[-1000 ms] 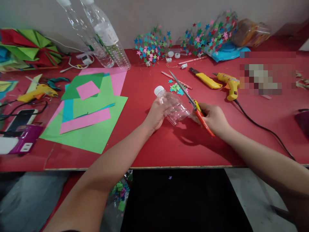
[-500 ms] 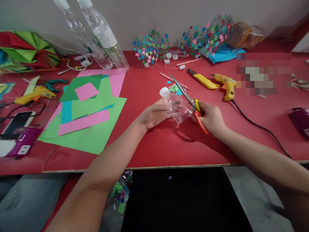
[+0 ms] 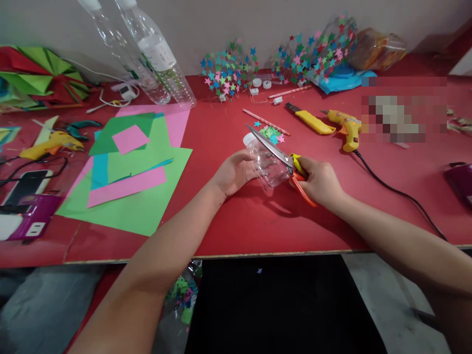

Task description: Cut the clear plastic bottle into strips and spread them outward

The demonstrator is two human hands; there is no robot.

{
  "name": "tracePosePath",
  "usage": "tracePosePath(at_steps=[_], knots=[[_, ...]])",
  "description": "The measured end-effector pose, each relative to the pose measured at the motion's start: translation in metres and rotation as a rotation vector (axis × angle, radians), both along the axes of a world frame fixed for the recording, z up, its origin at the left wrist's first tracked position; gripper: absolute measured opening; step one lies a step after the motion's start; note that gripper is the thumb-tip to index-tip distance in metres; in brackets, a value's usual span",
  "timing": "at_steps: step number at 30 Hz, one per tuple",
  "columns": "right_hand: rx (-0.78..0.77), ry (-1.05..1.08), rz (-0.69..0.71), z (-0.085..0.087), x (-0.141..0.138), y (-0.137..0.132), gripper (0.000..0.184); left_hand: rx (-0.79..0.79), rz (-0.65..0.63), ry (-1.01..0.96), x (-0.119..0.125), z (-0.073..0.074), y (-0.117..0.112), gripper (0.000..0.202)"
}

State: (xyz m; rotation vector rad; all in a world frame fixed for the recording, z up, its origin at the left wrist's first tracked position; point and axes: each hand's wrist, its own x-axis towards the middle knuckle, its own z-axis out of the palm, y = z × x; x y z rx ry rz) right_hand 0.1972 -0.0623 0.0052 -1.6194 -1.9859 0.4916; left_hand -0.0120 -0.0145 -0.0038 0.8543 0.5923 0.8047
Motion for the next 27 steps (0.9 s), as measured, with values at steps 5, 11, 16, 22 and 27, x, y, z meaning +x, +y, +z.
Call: tracePosePath(at_steps=[5, 11, 16, 22, 27], knots=[[-0.001, -0.027, 0.006, 0.002, -0.001, -0.001, 0.026, 0.041, 0.034, 0.019, 0.004, -0.001, -0.003, 0.029], [0.027, -0.035, 0.145, 0.002, -0.002, -0.005, 0.018, 0.096, 0.106, 0.064, 0.008, 0.002, -0.008, 0.036], [0.057, -0.038, 0.166, 0.003, -0.001, -0.006, 0.017, 0.078, 0.083, 0.079, 0.008, 0.002, -0.008, 0.037], [0.084, -0.115, 0.192, 0.000, -0.004, -0.007, 0.017, 0.013, 0.148, 0.118, 0.010, -0.005, -0.004, 0.029], [0.061, -0.097, 0.175, 0.001, -0.003, -0.006, 0.018, 0.037, 0.199, 0.137, 0.015, 0.000, -0.008, 0.027]])
